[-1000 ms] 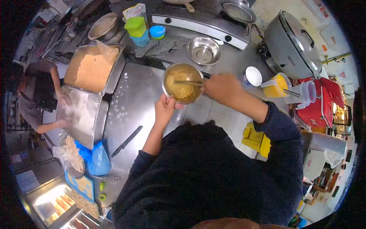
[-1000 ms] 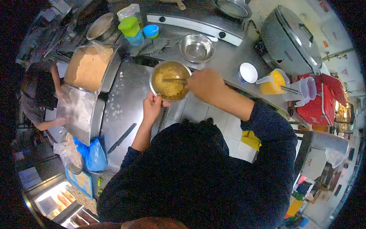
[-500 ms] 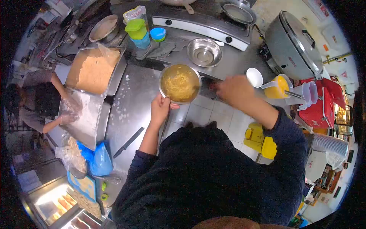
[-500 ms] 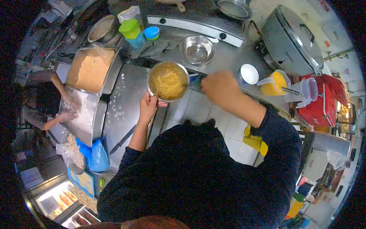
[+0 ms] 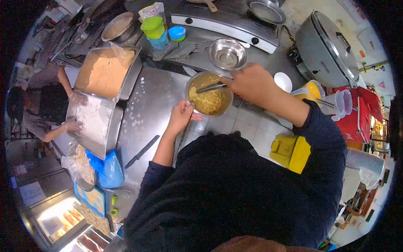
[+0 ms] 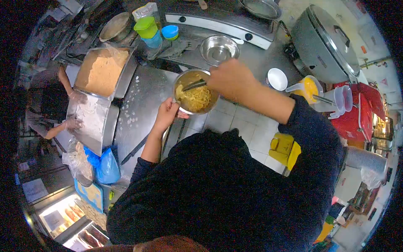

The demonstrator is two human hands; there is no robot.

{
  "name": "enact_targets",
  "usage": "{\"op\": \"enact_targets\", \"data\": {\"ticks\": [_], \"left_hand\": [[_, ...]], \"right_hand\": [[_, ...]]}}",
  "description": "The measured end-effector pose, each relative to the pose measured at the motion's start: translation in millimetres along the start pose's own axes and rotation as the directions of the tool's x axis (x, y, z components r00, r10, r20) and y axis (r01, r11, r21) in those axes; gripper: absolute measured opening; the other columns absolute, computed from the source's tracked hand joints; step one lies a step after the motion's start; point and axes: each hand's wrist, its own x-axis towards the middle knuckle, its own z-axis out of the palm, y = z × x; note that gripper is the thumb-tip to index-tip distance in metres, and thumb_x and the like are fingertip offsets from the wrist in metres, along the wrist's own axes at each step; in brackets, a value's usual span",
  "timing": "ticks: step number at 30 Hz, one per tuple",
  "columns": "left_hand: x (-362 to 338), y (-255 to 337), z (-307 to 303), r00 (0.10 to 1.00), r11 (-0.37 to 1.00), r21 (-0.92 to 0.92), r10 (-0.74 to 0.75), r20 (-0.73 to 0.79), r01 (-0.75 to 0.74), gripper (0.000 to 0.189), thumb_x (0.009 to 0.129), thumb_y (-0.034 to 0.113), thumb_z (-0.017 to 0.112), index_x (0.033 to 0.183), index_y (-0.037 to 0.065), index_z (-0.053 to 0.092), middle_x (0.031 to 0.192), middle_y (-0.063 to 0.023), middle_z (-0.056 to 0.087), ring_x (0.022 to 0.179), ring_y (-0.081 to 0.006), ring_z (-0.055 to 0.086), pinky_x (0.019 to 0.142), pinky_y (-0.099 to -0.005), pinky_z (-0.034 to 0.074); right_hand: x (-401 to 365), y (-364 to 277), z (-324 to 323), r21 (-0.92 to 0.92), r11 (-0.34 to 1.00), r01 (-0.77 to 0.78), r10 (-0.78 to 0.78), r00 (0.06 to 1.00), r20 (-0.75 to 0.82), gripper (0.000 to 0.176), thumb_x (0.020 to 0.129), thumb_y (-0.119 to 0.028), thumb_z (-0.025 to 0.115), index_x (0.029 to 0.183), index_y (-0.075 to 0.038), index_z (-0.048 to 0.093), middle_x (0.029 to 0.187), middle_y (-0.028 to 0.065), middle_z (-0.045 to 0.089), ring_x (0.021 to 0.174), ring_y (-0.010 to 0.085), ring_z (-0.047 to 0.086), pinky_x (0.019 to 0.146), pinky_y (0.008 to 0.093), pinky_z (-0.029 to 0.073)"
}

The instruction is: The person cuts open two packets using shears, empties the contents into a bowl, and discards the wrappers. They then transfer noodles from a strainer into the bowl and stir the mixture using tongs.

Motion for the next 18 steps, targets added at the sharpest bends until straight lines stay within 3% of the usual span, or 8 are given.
{"op": "enact_targets", "data": {"ticks": [1, 4, 7, 10, 13, 16, 18], "left_hand": [[0.1, 2.4, -0.3, 0.999, 1.0, 0.007, -0.021, 0.026, 0.021, 0.027, 0.099, 0.01, 0.044, 0.119, -0.008, 0.046, 0.088, -0.0188, 0.064, 0.07, -0.0281, 0.071, 0.064, -0.0343, 0.061], [-6.0, 10.5, -4.1, 0.998, 0.999, -0.002, -0.032, 0.058, 0.033, 0.027, 0.099, 0.01, 0.045, 0.12, -0.007, 0.046, 0.085, -0.0172, 0.064, 0.069, -0.0268, 0.071, 0.064, -0.0334, 0.061], [-11.0, 19.0, -5.8, 0.999, 1.0, 0.012, -0.016, 0.039, 0.015, 0.029, 0.099, 0.011, 0.045, 0.121, -0.007, 0.047, 0.084, -0.0164, 0.064, 0.068, -0.0257, 0.071, 0.064, -0.0329, 0.061], [-10.7, 15.0, -4.2, 0.999, 0.999, 0.014, 0.029, 0.042, -0.029, 0.029, 0.099, 0.01, 0.045, 0.122, -0.007, 0.046, 0.083, -0.0157, 0.064, 0.068, -0.0252, 0.071, 0.065, -0.0329, 0.061], [-7.6, 7.2, -2.8, 1.0, 1.0, 0.03, -0.001, 0.023, 0.0, 0.028, 0.099, 0.009, 0.045, 0.122, -0.007, 0.046, 0.082, -0.0156, 0.064, 0.069, -0.0253, 0.071, 0.065, -0.0325, 0.061], [-5.2, 4.3, -1.9, 0.999, 1.0, 0.026, -0.001, 0.053, -0.001, 0.028, 0.098, 0.008, 0.045, 0.121, -0.008, 0.046, 0.082, -0.016, 0.064, 0.069, -0.0259, 0.071, 0.064, -0.0329, 0.061], [-7.4, 9.1, -0.9, 0.999, 1.0, 0.027, 0.009, 0.05, -0.011, 0.027, 0.098, 0.008, 0.044, 0.12, -0.008, 0.046, 0.082, -0.0162, 0.064, 0.069, -0.0265, 0.072, 0.064, -0.0335, 0.061]], "right_hand": [[3.2, -0.4, 2.0, -0.024, 1.0, 0.001, -0.002, 1.0, -0.025, 0.022, 0.087, -0.032, 0.064, 0.095, -0.012, 0.07, 0.077, 0.0079, 0.068, 0.071, 0.0243, 0.07, 0.06, 0.0384, 0.054], [2.2, 4.9, -0.5, 0.061, 0.964, -0.261, 0.252, 0.96, 0.124, 0.026, 0.087, -0.033, 0.064, 0.083, -0.009, 0.072, 0.076, 0.0106, 0.069, 0.073, 0.0263, 0.07, 0.061, 0.0401, 0.053], [-17.9, 7.0, 1.7, 0.029, 0.944, -0.328, 0.321, 0.936, 0.142, 0.033, 0.087, -0.036, 0.063, 0.076, -0.007, 0.072, 0.077, 0.0126, 0.069, 0.074, 0.0282, 0.07, 0.062, 0.0406, 0.053], [-31.2, 7.3, -15.6, 0.129, 0.97, -0.207, 0.159, 0.937, 0.31, 0.033, 0.087, -0.038, 0.063, 0.082, -0.008, 0.072, 0.077, 0.0125, 0.069, 0.074, 0.0291, 0.07, 0.062, 0.0411, 0.053], [-30.1, 13.1, -14.9, 0.15, 0.966, -0.209, 0.17, 0.957, 0.234, 0.024, 0.091, -0.03, 0.059, 0.086, -0.011, 0.073, 0.081, 0.0127, 0.07, 0.078, 0.0286, 0.07, 0.064, 0.0412, 0.054], [-19.2, 16.1, -5.6, 0.099, 0.928, -0.359, 0.341, 0.926, 0.162, 0.027, 0.088, -0.035, 0.062, 0.086, -0.01, 0.073, 0.081, 0.0129, 0.07, 0.079, 0.029, 0.07, 0.066, 0.0436, 0.054], [-28.6, 13.7, 6.6, 0.087, 0.934, -0.346, 0.331, 0.931, 0.153, 0.031, 0.088, -0.038, 0.062, 0.087, -0.009, 0.072, 0.082, 0.0126, 0.07, 0.076, 0.0302, 0.069, 0.064, 0.0439, 0.054]]}}
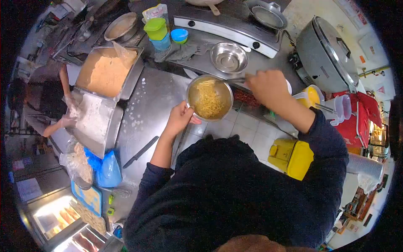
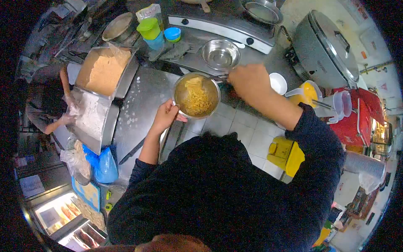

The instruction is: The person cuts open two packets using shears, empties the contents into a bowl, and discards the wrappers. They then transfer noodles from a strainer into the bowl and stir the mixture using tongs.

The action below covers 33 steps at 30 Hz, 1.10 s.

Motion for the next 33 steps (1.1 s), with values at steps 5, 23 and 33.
{"op": "enact_targets", "data": {"ticks": [5, 23, 33], "left_hand": [[8.1, -4.5, 4.6, 0.999, 0.999, 0.025, 0.031, -0.021, -0.03, 0.025, 0.098, 0.006, 0.043, 0.119, -0.009, 0.046, 0.083, -0.0167, 0.064, 0.069, -0.0276, 0.072, 0.065, -0.0348, 0.062], [9.1, -14.4, 23.2, 0.998, 0.997, 0.067, 0.04, 0.05, -0.044, 0.021, 0.1, 0.007, 0.042, 0.118, -0.004, 0.046, 0.086, -0.0177, 0.067, 0.073, -0.0279, 0.072, 0.065, -0.0341, 0.061], [5.8, -20.7, 27.3, 0.966, 0.973, 0.154, 0.198, -0.169, -0.173, 0.02, 0.098, 0.004, 0.045, 0.114, -0.007, 0.051, 0.082, -0.0126, 0.067, 0.072, -0.0245, 0.073, 0.062, -0.029, 0.058]], "right_hand": [[-20.3, -3.6, -15.4, 0.001, 0.999, 0.052, -0.051, 0.974, 0.222, 0.034, 0.089, -0.04, 0.061, 0.083, -0.008, 0.071, 0.079, 0.0132, 0.07, 0.074, 0.0308, 0.069, 0.06, 0.0439, 0.053], [-17.0, -36.9, -28.4, -0.041, 0.998, 0.056, -0.057, 0.998, -0.029, 0.015, 0.084, -0.022, 0.061, 0.085, -0.011, 0.071, 0.077, 0.0092, 0.069, 0.071, 0.0251, 0.07, 0.057, 0.0378, 0.052], [-36.3, -20.9, -12.9, 0.11, 0.994, -0.026, 0.004, 0.98, 0.199, 0.021, 0.087, -0.023, 0.06, 0.079, -0.009, 0.072, 0.079, 0.0133, 0.071, 0.076, 0.0289, 0.071, 0.063, 0.0423, 0.055]]}}
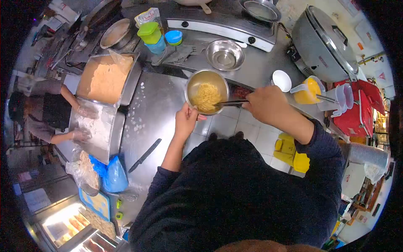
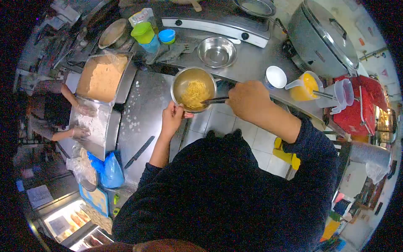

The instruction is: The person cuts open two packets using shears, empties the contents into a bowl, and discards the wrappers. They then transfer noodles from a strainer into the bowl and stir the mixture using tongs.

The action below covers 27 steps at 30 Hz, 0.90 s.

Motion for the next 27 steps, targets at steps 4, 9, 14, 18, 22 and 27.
{"op": "enact_targets", "data": {"ticks": [4, 9, 14, 18, 22, 27], "left_hand": [[-6.1, 6.8, 1.5, 1.0, 0.999, -0.038, 0.026, -0.015, -0.026, 0.022, 0.099, 0.005, 0.043, 0.117, -0.006, 0.05, 0.083, -0.0127, 0.066, 0.074, -0.0244, 0.073, 0.065, -0.0293, 0.058], [-1.4, -1.1, -1.0, 1.0, 0.993, -0.12, -0.014, -0.019, 0.012, 0.024, 0.102, 0.008, 0.041, 0.123, -0.004, 0.045, 0.091, -0.0163, 0.067, 0.074, -0.0251, 0.072, 0.069, -0.032, 0.06], [2.2, 1.0, 0.0, 0.995, 0.966, -0.241, -0.1, -0.024, 0.091, 0.025, 0.103, 0.009, 0.039, 0.125, -0.004, 0.042, 0.097, -0.0184, 0.066, 0.075, -0.0267, 0.072, 0.071, -0.0343, 0.061], [1.8, -2.6, 4.6, 0.997, 0.963, -0.259, -0.077, -0.014, 0.071, 0.026, 0.102, 0.008, 0.038, 0.126, -0.004, 0.041, 0.098, -0.0189, 0.066, 0.075, -0.0281, 0.072, 0.071, -0.0353, 0.061], [-1.9, -7.3, 9.1, 0.997, 0.953, -0.3, -0.049, -0.059, 0.029, 0.027, 0.101, 0.006, 0.038, 0.127, -0.004, 0.041, 0.098, -0.019, 0.066, 0.075, -0.0286, 0.071, 0.071, -0.0356, 0.061], [-2.6, -3.0, 6.3, 0.993, 0.964, -0.266, -0.026, -0.116, -0.006, 0.027, 0.101, 0.004, 0.039, 0.125, -0.006, 0.042, 0.097, -0.0188, 0.066, 0.076, -0.028, 0.072, 0.073, -0.0354, 0.061]], "right_hand": [[14.0, -0.2, 12.2, 0.065, 0.993, -0.104, 0.112, 0.984, -0.141, 0.02, 0.087, -0.026, 0.061, 0.082, -0.009, 0.07, 0.08, 0.0126, 0.07, 0.075, 0.0287, 0.07, 0.063, 0.0434, 0.055], [2.3, -10.9, 16.1, -0.069, 0.997, 0.027, -0.043, 0.969, -0.242, 0.033, 0.088, -0.039, 0.062, 0.108, -0.013, 0.066, 0.08, 0.0084, 0.067, 0.074, 0.0276, 0.068, 0.062, 0.0373, 0.053], [-15.3, -4.2, -52.9, -0.109, 0.991, -0.079, 0.055, 0.976, -0.209, 0.038, 0.082, -0.037, 0.069, 0.112, -0.014, 0.066, 0.082, 0.0056, 0.065, 0.073, 0.0254, 0.067, 0.062, 0.0371, 0.052], [-16.1, 1.5, -67.2, -0.134, 0.99, -0.044, 0.016, 0.98, -0.199, 0.035, 0.082, -0.036, 0.07, 0.107, -0.012, 0.067, 0.079, 0.0067, 0.066, 0.073, 0.0261, 0.067, 0.061, 0.038, 0.051], [4.7, -4.3, -14.8, -0.121, 0.99, 0.075, -0.087, 0.992, -0.096, 0.032, 0.083, -0.035, 0.068, 0.103, -0.01, 0.069, 0.078, 0.0088, 0.067, 0.076, 0.0275, 0.068, 0.065, 0.0398, 0.052], [9.1, -26.8, 48.9, 0.298, 0.954, -0.041, 0.044, 0.999, -0.002, 0.027, 0.088, -0.035, 0.063, 0.095, -0.011, 0.072, 0.08, 0.0127, 0.069, 0.082, 0.0338, 0.068, 0.074, 0.0455, 0.053]]}}
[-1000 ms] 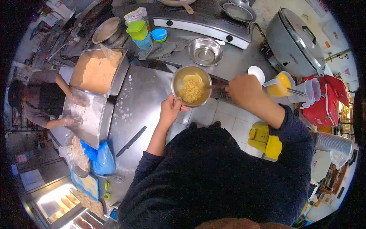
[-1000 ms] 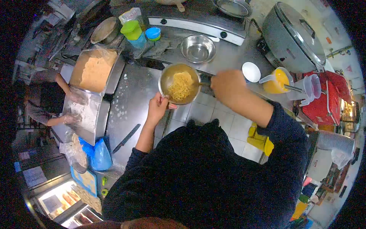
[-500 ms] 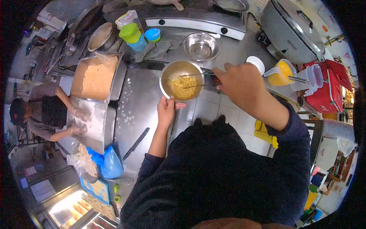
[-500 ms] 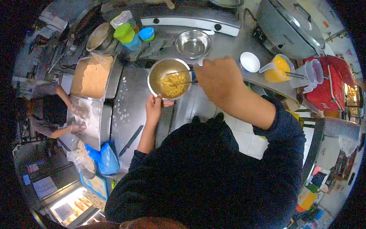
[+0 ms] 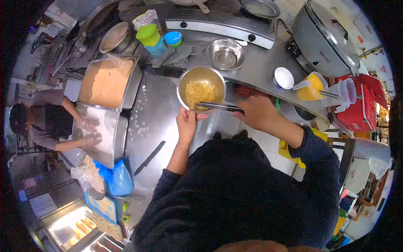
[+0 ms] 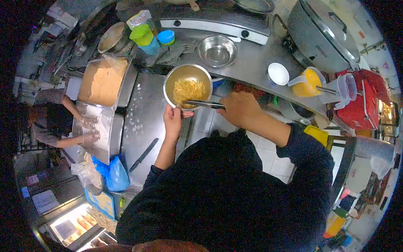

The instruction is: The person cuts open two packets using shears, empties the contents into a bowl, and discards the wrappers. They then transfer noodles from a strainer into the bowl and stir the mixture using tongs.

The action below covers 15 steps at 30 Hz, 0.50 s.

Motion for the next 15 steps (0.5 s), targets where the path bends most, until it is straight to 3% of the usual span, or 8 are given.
{"op": "enact_targets", "data": {"ticks": [1, 4, 7, 10, 15], "left_hand": [[1.1, 0.8, -0.8, 1.0, 1.0, 0.011, -0.02, -0.007, 0.02, 0.027, 0.101, 0.004, 0.039, 0.125, -0.006, 0.042, 0.097, -0.0187, 0.066, 0.076, -0.0279, 0.072, 0.073, -0.0352, 0.061], [2.4, 0.3, -1.7, 0.999, 0.997, 0.071, -0.028, 0.034, 0.026, 0.026, 0.101, 0.004, 0.039, 0.124, -0.006, 0.043, 0.095, -0.0192, 0.066, 0.077, -0.0276, 0.072, 0.074, -0.0355, 0.061], [6.5, 2.0, 2.7, 0.999, 1.0, 0.031, -0.004, 0.038, 0.003, 0.024, 0.101, 0.005, 0.038, 0.123, -0.006, 0.043, 0.094, -0.0192, 0.066, 0.077, -0.0279, 0.072, 0.073, -0.0361, 0.061], [11.8, 2.6, 6.0, 0.998, 0.999, 0.013, 0.033, 0.05, -0.034, 0.023, 0.101, 0.005, 0.039, 0.121, -0.006, 0.043, 0.094, -0.0187, 0.066, 0.076, -0.0277, 0.072, 0.073, -0.0367, 0.061], [23.8, -7.3, 13.3, 0.995, 0.995, 0.101, 0.008, 0.099, -0.018, 0.022, 0.101, 0.005, 0.04, 0.12, -0.006, 0.044, 0.093, -0.0189, 0.066, 0.076, -0.0267, 0.072, 0.072, -0.036, 0.06]], "right_hand": [[0.0, 5.5, 11.2, 0.133, 0.991, -0.028, 0.034, 0.999, -0.04, 0.026, 0.089, -0.034, 0.062, 0.09, -0.011, 0.073, 0.08, 0.0129, 0.069, 0.082, 0.0355, 0.068, 0.075, 0.0473, 0.053], [7.2, 32.2, 22.8, 0.447, 0.887, 0.119, -0.02, 0.975, -0.221, 0.031, 0.09, -0.044, 0.062, 0.102, -0.017, 0.072, 0.081, 0.0127, 0.069, 0.08, 0.0374, 0.067, 0.074, 0.0477, 0.054], [-1.9, 34.4, -6.7, 0.36, 0.929, -0.081, 0.154, 0.972, -0.179, 0.038, 0.085, -0.045, 0.068, 0.111, -0.018, 0.071, 0.081, 0.0128, 0.069, 0.079, 0.035, 0.068, 0.071, 0.0462, 0.054], [-16.8, 36.9, -21.0, -0.04, 0.988, -0.151, 0.139, 0.967, -0.212, 0.037, 0.081, -0.043, 0.07, 0.107, -0.017, 0.07, 0.081, 0.0116, 0.069, 0.078, 0.0323, 0.068, 0.068, 0.0443, 0.054], [-24.5, 19.8, -65.3, -0.114, 0.969, -0.219, 0.188, 0.954, -0.232, 0.028, 0.08, -0.038, 0.071, 0.094, -0.013, 0.071, 0.08, 0.0108, 0.069, 0.076, 0.0301, 0.069, 0.064, 0.0428, 0.054]]}}
